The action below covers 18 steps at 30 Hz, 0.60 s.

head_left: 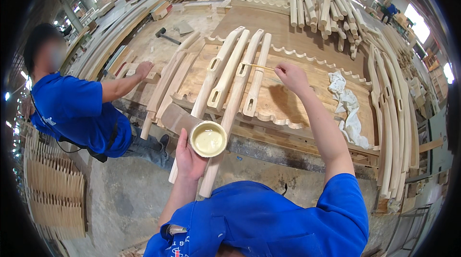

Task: The person applies glue to the slots of several wooden chair legs using a small brush and a container of adhesive. They then pick up and move the legs around the workbench, occasionally using a pneumatic nail gun to fasten pieces together.

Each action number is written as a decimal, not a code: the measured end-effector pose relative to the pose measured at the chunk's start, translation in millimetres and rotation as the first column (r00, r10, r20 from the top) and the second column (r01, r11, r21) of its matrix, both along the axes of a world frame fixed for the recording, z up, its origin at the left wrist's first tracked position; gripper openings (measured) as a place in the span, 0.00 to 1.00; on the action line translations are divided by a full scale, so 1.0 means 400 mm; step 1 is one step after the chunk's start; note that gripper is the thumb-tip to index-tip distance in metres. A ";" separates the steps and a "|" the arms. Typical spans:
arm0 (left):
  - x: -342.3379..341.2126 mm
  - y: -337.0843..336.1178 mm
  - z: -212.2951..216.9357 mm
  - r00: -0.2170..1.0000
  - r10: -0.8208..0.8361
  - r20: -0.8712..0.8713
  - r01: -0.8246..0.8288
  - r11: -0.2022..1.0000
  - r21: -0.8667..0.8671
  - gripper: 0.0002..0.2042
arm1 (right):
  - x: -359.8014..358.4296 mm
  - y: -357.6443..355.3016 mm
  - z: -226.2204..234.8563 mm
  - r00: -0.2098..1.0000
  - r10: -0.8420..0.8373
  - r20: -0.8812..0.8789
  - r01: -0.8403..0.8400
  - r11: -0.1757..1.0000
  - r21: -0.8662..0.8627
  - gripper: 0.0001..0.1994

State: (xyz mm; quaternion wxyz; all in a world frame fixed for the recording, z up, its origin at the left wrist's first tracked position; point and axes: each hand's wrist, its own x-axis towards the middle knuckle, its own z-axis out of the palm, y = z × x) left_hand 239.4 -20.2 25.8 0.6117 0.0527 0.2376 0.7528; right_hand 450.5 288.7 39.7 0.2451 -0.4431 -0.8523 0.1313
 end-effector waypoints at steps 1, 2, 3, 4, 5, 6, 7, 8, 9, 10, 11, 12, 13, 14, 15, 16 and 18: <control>0.001 0.001 0.000 1.000 0.002 0.004 -0.002 1.000 -0.004 0.27 | -0.004 0.004 -0.003 0.999 -0.016 0.031 0.016 1.000 0.020 0.12; 0.002 0.002 0.000 1.000 0.003 0.009 -0.003 1.000 -0.009 0.27 | -0.008 0.008 -0.005 0.997 -0.034 0.062 0.031 0.999 0.040 0.12; 0.001 0.001 0.000 1.000 0.003 0.006 -0.003 1.000 -0.006 0.27 | -0.012 0.010 -0.006 0.994 -0.048 0.093 0.043 0.997 0.059 0.13; 0.001 0.001 0.000 1.000 0.002 0.002 -0.002 1.000 -0.003 0.27 | -0.012 0.010 -0.007 0.995 -0.049 0.089 0.043 0.997 0.061 0.12; 0.000 0.000 0.000 1.000 0.001 -0.001 -0.001 1.000 0.000 0.27 | -0.012 0.010 -0.008 0.995 -0.049 0.086 0.044 0.997 0.063 0.12; -0.001 -0.003 -0.002 1.000 0.006 -0.001 -0.006 1.000 -0.002 0.27 | -0.016 0.006 -0.004 0.996 -0.046 0.082 0.041 0.997 0.064 0.11; -0.003 -0.006 -0.004 1.000 0.012 -0.001 -0.012 1.000 -0.004 0.27 | -0.018 0.002 0.000 0.997 -0.033 0.069 0.028 0.998 0.064 0.10; -0.005 -0.009 -0.004 1.000 0.017 -0.001 -0.017 1.000 -0.006 0.27 | -0.019 -0.002 0.004 0.998 -0.019 0.056 0.015 0.998 0.063 0.09; -0.004 -0.009 -0.003 1.000 0.019 -0.006 -0.019 1.000 -0.012 0.27 | -0.018 -0.005 0.007 0.999 -0.008 0.044 0.006 0.998 0.065 0.08; -0.004 -0.010 -0.002 1.000 0.021 -0.012 -0.021 1.000 -0.018 0.27 | -0.021 -0.008 0.008 0.999 -0.011 0.032 0.008 0.996 0.088 0.06; -0.004 -0.011 -0.001 1.000 0.023 -0.017 -0.023 0.999 -0.024 0.27 | -0.025 -0.012 0.008 1.000 -0.012 0.020 0.010 0.994 0.111 0.05; -0.003 -0.009 0.000 1.000 0.016 -0.010 -0.016 1.000 -0.018 0.27 | -0.025 -0.012 0.005 1.000 -0.018 0.007 0.017 0.991 0.133 0.04; -0.002 -0.009 -0.001 1.000 0.008 -0.002 -0.008 1.000 -0.012 0.27 | -0.026 -0.013 0.001 1.000 -0.015 -0.012 0.016 0.985 0.173 0.03; -0.002 -0.007 0.000 1.000 0.000 0.005 0.000 1.000 -0.006 0.27 | -0.029 -0.014 -0.003 0.999 -0.011 -0.030 0.017 0.977 0.212 0.03; -0.002 -0.008 -0.001 1.000 -0.001 0.002 0.001 1.000 -0.005 0.27 | -0.033 -0.016 -0.005 0.999 -0.003 -0.049 0.015 0.968 0.250 0.02; -0.002 -0.008 -0.001 1.000 -0.002 -0.001 0.002 1.000 -0.005 0.27 | -0.033 -0.017 -0.006 0.998 0.002 -0.059 0.014 0.963 0.268 0.02; -0.002 -0.009 0.000 1.000 0.001 -0.002 -0.001 1.000 -0.009 0.27 | -0.034 -0.021 -0.010 0.997 0.015 -0.078 0.010 0.953 0.304 0.02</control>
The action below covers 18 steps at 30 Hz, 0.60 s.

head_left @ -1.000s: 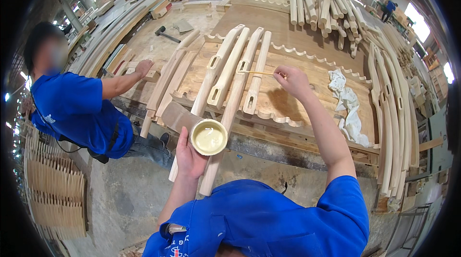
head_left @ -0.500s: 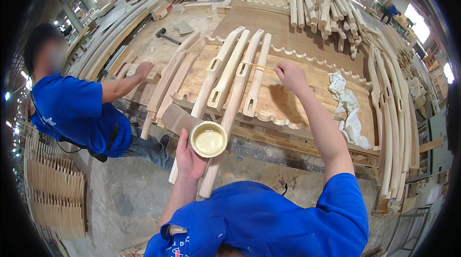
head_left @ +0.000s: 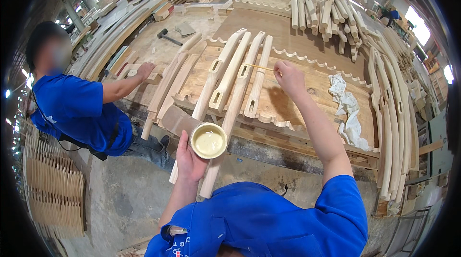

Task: The person applies glue to the slots of several wooden chair legs using a small brush and a container of adhesive. They then pick up and move the legs around the workbench, occasionally using a pneumatic nail gun to fasten pieces together.

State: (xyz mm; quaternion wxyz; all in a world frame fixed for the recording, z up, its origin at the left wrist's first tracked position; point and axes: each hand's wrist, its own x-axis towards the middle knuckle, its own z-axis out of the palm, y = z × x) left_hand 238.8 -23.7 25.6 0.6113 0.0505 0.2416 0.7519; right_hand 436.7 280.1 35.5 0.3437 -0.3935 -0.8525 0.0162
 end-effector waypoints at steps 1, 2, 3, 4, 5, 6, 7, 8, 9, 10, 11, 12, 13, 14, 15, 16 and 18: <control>0.000 -0.001 0.001 1.000 0.005 0.002 -0.005 1.000 -0.005 0.27 | 0.003 -0.003 -0.003 1.000 -0.001 -0.001 0.001 1.000 0.011 0.03; 0.000 -0.003 0.001 1.000 0.010 0.003 -0.010 1.000 -0.011 0.27 | 0.012 -0.007 -0.005 1.000 -0.001 -0.002 0.001 1.000 0.022 0.03; -0.002 -0.005 0.002 1.000 0.016 0.000 -0.016 1.000 -0.019 0.27 | 0.016 -0.011 -0.005 1.000 0.003 -0.002 -0.002 0.999 0.034 0.03; -0.004 -0.008 0.002 1.000 0.022 -0.002 -0.022 0.999 -0.027 0.27 | 0.023 -0.015 -0.006 1.000 0.009 -0.005 -0.009 1.000 0.015 0.03; -0.006 -0.011 0.002 1.000 0.030 -0.005 -0.030 0.999 -0.035 0.27 | 0.031 -0.019 -0.006 1.000 0.017 -0.007 -0.017 1.000 -0.004 0.03; -0.007 -0.011 0.001 0.999 0.038 -0.014 -0.039 0.999 -0.034 0.27 | 0.037 -0.022 -0.005 1.000 0.018 -0.010 -0.018 1.000 -0.022 0.03; -0.008 -0.011 -0.002 0.999 0.047 -0.022 -0.048 0.998 -0.033 0.27 | 0.034 -0.020 -0.003 1.000 0.011 -0.020 -0.011 1.000 -0.022 0.04; -0.008 -0.011 -0.003 0.998 0.057 -0.030 -0.058 0.998 -0.033 0.27 | 0.030 -0.018 -0.002 1.000 0.004 -0.031 -0.004 1.000 -0.023 0.04; -0.007 -0.010 -0.001 0.998 0.047 -0.030 -0.048 0.998 -0.032 0.27 | 0.033 -0.015 -0.004 0.999 -0.011 -0.045 0.010 1.000 -0.024 0.04; -0.006 -0.009 0.002 0.999 0.037 -0.029 -0.038 0.999 -0.031 0.27 | 0.029 -0.010 -0.007 0.999 -0.012 -0.043 0.012 1.000 0.000 0.04; -0.005 -0.007 0.004 0.999 0.027 -0.029 -0.028 0.999 -0.030 0.27 | 0.019 -0.004 -0.011 0.999 -0.014 -0.042 0.015 1.000 0.026 0.04; -0.004 -0.007 0.004 1.000 0.022 -0.022 -0.022 0.999 -0.031 0.27 | 0.008 -0.004 -0.012 0.999 -0.009 -0.041 0.011 0.999 0.050 0.04; -0.002 -0.007 0.004 1.000 0.016 -0.016 -0.016 0.999 -0.031 0.27 | 0.003 -0.005 -0.012 0.999 -0.006 -0.035 0.008 0.999 0.053 0.04; -0.001 -0.007 0.005 1.000 0.009 -0.010 -0.009 0.999 -0.031 0.27 | 0.001 -0.007 -0.012 1.000 -0.004 -0.029 0.006 0.998 0.056 0.05; -0.002 -0.009 0.002 1.000 0.009 -0.015 -0.009 1.000 -0.023 0.27 | -0.003 -0.011 -0.010 1.000 0.003 -0.021 -0.002 0.998 0.058 0.05; -0.003 -0.010 -0.003 1.000 0.009 -0.021 -0.009 1.000 -0.015 0.27 | -0.002 -0.014 -0.008 0.999 0.034 -0.012 -0.033 0.997 0.072 0.04; -0.003 -0.013 -0.005 1.000 0.011 -0.021 -0.011 1.000 -0.008 0.27 | 0.008 -0.024 -0.004 0.995 0.095 0.009 -0.096 0.991 0.098 0.04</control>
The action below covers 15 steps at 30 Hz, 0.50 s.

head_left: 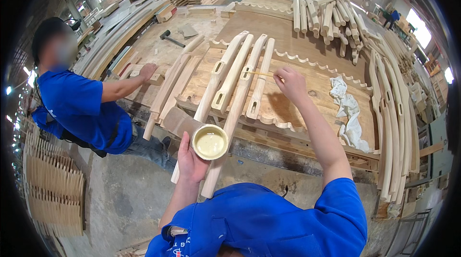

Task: The person applies glue to the slots of several wooden chair legs using a small brush and a container of adhesive. They then pick up and move the legs around the workbench, occasionally using a pneumatic nail gun to fasten pieces together.

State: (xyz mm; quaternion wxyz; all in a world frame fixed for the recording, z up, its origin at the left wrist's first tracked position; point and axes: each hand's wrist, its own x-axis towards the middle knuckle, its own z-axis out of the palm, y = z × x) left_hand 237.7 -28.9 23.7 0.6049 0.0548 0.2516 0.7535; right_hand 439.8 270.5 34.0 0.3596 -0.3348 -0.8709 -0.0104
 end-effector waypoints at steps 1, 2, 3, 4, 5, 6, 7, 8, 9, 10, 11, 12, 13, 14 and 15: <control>0.001 -0.003 0.002 1.000 0.002 0.005 -0.002 1.000 -0.001 0.27 | 0.007 -0.005 0.003 0.999 0.043 0.002 -0.043 0.999 0.016 0.04; 0.001 -0.006 0.003 1.000 0.005 0.010 -0.005 1.000 -0.002 0.27 | 0.016 -0.009 0.005 0.996 0.088 0.004 -0.088 0.996 0.031 0.03; 0.002 -0.006 0.004 1.000 0.007 0.004 -0.007 1.000 -0.006 0.27 | 0.026 -0.010 0.007 0.992 0.125 0.008 -0.126 0.991 0.048 0.03; 0.001 -0.005 0.004 1.000 0.009 -0.003 -0.009 1.000 -0.010 0.27 | 0.030 -0.009 0.008 0.994 0.106 -0.020 -0.105 0.994 0.025 0.03; 0.001 -0.005 0.005 1.000 0.011 -0.010 -0.012 1.000 -0.014 0.27 | 0.031 -0.008 0.008 0.995 0.085 -0.048 -0.085 0.996 0.001 0.03; 0.004 -0.004 0.007 1.000 0.009 -0.013 -0.009 1.000 -0.017 0.27 | 0.035 -0.008 0.005 0.995 0.061 -0.076 -0.063 0.998 -0.025 0.03; 0.008 -0.002 0.010 1.000 0.006 -0.015 -0.007 1.000 -0.019 0.27 | 0.034 -0.005 0.004 0.996 0.030 -0.085 -0.029 0.999 0.017 0.03; 0.011 0.001 0.012 1.000 0.003 -0.018 -0.003 1.000 -0.021 0.27 | 0.027 0.001 0.002 0.996 -0.001 -0.094 0.006 0.998 0.058 0.03; 0.013 0.003 0.012 1.000 0.004 -0.019 -0.004 1.000 -0.018 0.27 | 0.022 0.005 0.001 0.994 -0.027 -0.106 0.038 0.994 0.101 0.03; 0.015 0.005 0.011 1.000 0.004 -0.020 -0.005 1.000 -0.014 0.28 | 0.024 0.003 -0.003 0.995 -0.025 -0.094 0.036 0.991 0.126 0.03; 0.015 0.008 0.012 1.000 0.003 -0.022 -0.003 1.000 -0.010 0.28 | 0.030 -0.003 -0.008 0.996 -0.024 -0.081 0.036 0.988 0.152 0.03; 0.017 0.008 0.015 1.000 0.008 -0.026 -0.009 1.000 -0.030 0.28 | 0.034 -0.009 -0.013 0.998 -0.018 -0.063 0.029 0.984 0.176 0.03; 0.018 0.008 0.023 0.999 0.011 -0.031 -0.012 0.999 -0.050 0.28 | 0.041 -0.018 -0.019 0.998 -0.005 -0.062 0.017 0.983 0.184 0.04; 0.019 0.010 0.028 0.999 0.012 -0.037 -0.015 0.997 -0.070 0.28 | 0.050 -0.030 -0.025 0.998 0.006 -0.061 0.006 0.981 0.192 0.04; 0.018 0.009 0.022 0.999 0.012 -0.043 -0.015 0.997 -0.069 0.27 | 0.052 -0.047 -0.024 0.998 0.027 -0.055 -0.015 0.980 0.200 0.04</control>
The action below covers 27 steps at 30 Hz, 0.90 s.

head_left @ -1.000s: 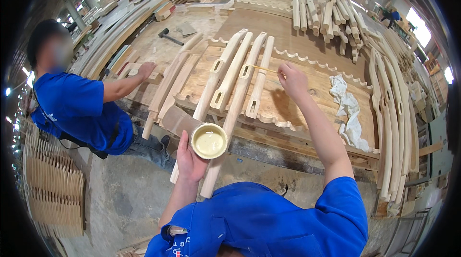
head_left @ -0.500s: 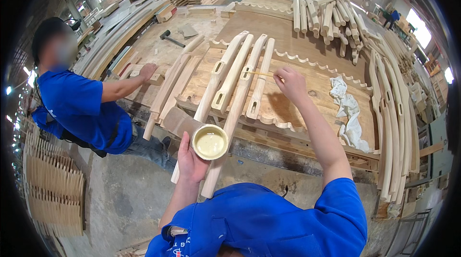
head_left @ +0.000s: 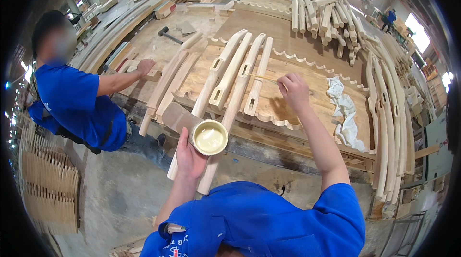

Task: The person applies glue to the slots of several wooden chair legs using a small brush and a container of adhesive. They then pick up and move the legs around the workbench, occasionally using a pneumatic nail gun to fasten pieces together.

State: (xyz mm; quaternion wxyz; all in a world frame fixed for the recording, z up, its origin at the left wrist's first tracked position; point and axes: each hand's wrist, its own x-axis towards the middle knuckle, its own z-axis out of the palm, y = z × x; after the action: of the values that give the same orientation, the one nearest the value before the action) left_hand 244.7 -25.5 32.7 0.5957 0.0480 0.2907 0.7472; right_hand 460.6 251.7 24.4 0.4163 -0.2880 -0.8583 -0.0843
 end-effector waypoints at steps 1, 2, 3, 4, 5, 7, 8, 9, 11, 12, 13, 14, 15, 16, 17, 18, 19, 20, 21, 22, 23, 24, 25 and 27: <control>-0.004 0.000 -0.008 1.000 -0.001 -0.006 0.001 1.000 0.001 0.27 | 0.003 -0.015 0.003 1.000 0.021 -0.005 -0.021 1.000 0.010 0.05; -0.007 0.004 -0.015 1.000 -0.002 -0.013 0.002 1.000 0.001 0.27 | 0.008 -0.028 0.009 0.999 0.042 -0.011 -0.042 0.999 0.020 0.05; -0.007 0.007 -0.019 1.000 -0.002 0.003 0.002 1.000 0.022 0.28 | 0.011 -0.051 0.025 0.998 0.066 -0.015 -0.065 0.997 0.029 0.05; -0.008 0.008 -0.022 1.000 0.011 -0.012 -0.011 1.000 0.021 0.28 | 0.008 -0.078 0.038 0.993 0.105 -0.058 -0.107 0.994 -0.034 0.05; -0.008 0.013 -0.023 0.999 0.024 -0.028 -0.023 1.000 0.019 0.28 | 0.008 -0.105 0.053 0.985 0.140 -0.103 -0.150 0.984 -0.097 0.05; -0.002 0.023 -0.016 0.997 0.046 -0.054 -0.046 0.999 0.000 0.28 | 0.017 -0.170 0.111 0.970 0.231 -0.080 -0.242 0.956 -0.166 0.05; -0.004 0.024 -0.020 0.993 0.070 -0.097 -0.067 0.997 0.041 0.27 | 0.020 -0.209 0.152 0.954 0.299 -0.016 -0.297 0.937 -0.183 0.05; -0.006 0.024 -0.023 0.982 0.132 -0.133 -0.129 0.991 0.034 0.25 | 0.020 -0.241 0.192 0.930 0.366 0.041 -0.351 0.915 -0.201 0.05; -0.006 0.028 -0.029 0.956 0.210 -0.206 -0.206 0.978 0.039 0.21 | 0.005 -0.299 0.265 0.906 0.372 0.202 -0.347 0.926 -0.152 0.05; -0.002 0.030 -0.027 0.943 0.230 -0.241 -0.225 0.973 0.047 0.19 | -0.002 -0.325 0.292 0.890 0.361 0.279 -0.339 0.932 -0.125 0.05; 0.005 0.034 -0.023 0.930 0.244 -0.276 -0.237 0.970 0.059 0.17 | -0.010 -0.337 0.308 0.873 0.307 0.379 -0.306 0.950 -0.064 0.05; 0.015 0.035 -0.019 0.933 0.237 -0.270 -0.230 0.972 0.058 0.17 | -0.020 -0.345 0.308 0.853 0.293 0.431 -0.290 0.954 -0.074 0.04; 0.024 0.041 -0.005 0.937 0.228 -0.264 -0.219 0.974 0.064 0.17 | -0.030 -0.349 0.312 0.832 0.274 0.482 -0.271 0.960 -0.077 0.04; 0.030 0.043 0.001 0.941 0.220 -0.257 -0.209 0.975 0.071 0.17 | -0.032 -0.351 0.314 0.807 0.256 0.532 -0.253 0.964 -0.080 0.04; 0.032 0.044 0.000 0.949 0.189 -0.251 -0.180 0.982 0.062 0.17 | -0.028 -0.349 0.304 0.817 0.309 0.486 -0.261 0.951 -0.166 0.04; 0.031 0.044 0.001 0.956 0.165 -0.243 -0.156 0.986 0.058 0.18 | -0.027 -0.342 0.286 0.825 0.359 0.437 -0.275 0.930 -0.244 0.04; 0.030 0.047 0.000 0.962 0.145 -0.230 -0.135 0.989 0.057 0.18 | -0.027 -0.334 0.268 0.828 0.406 0.387 -0.294 0.901 -0.318 0.04; 0.029 0.048 0.002 0.975 0.108 -0.195 -0.097 0.993 0.066 0.19 | -0.016 -0.335 0.250 0.874 0.399 0.279 -0.279 0.880 -0.384 0.04; 0.026 0.046 0.005 0.984 0.084 -0.157 -0.072 0.994 0.077 0.20 | -0.003 -0.340 0.229 0.905 0.389 0.171 -0.280 0.849 -0.449 0.05; 0.024 0.044 0.006 0.991 0.059 -0.118 -0.048 0.995 0.090 0.21 | 0.008 -0.348 0.210 0.928 0.368 0.064 -0.286 0.811 -0.510 0.05; 0.022 0.045 0.004 0.994 0.047 -0.094 -0.040 0.996 0.082 0.22 | 0.014 -0.353 0.190 0.942 0.335 0.017 -0.281 0.815 -0.507 0.05; 0.021 0.047 0.000 0.997 0.039 -0.069 -0.034 0.997 0.076 0.23 | 0.021 -0.359 0.170 0.952 0.304 -0.031 -0.277 0.818 -0.504 0.05; 0.020 0.048 -0.003 0.999 0.027 -0.045 -0.024 0.997 0.067 0.24 | 0.027 -0.369 0.151 0.960 0.269 -0.081 -0.272 0.819 -0.505 0.05; 0.022 0.054 -0.008 1.000 0.004 -0.005 -0.004 0.998 0.067 0.25 | 0.030 -0.402 0.116 0.960 0.186 -0.208 -0.276 0.745 -0.608 0.05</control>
State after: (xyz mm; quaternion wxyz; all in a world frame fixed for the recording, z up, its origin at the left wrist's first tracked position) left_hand 253.4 -4.0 29.6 0.5916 0.0693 0.2674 0.7574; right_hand 472.4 91.1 70.8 0.3591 -0.3071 -0.8357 0.2799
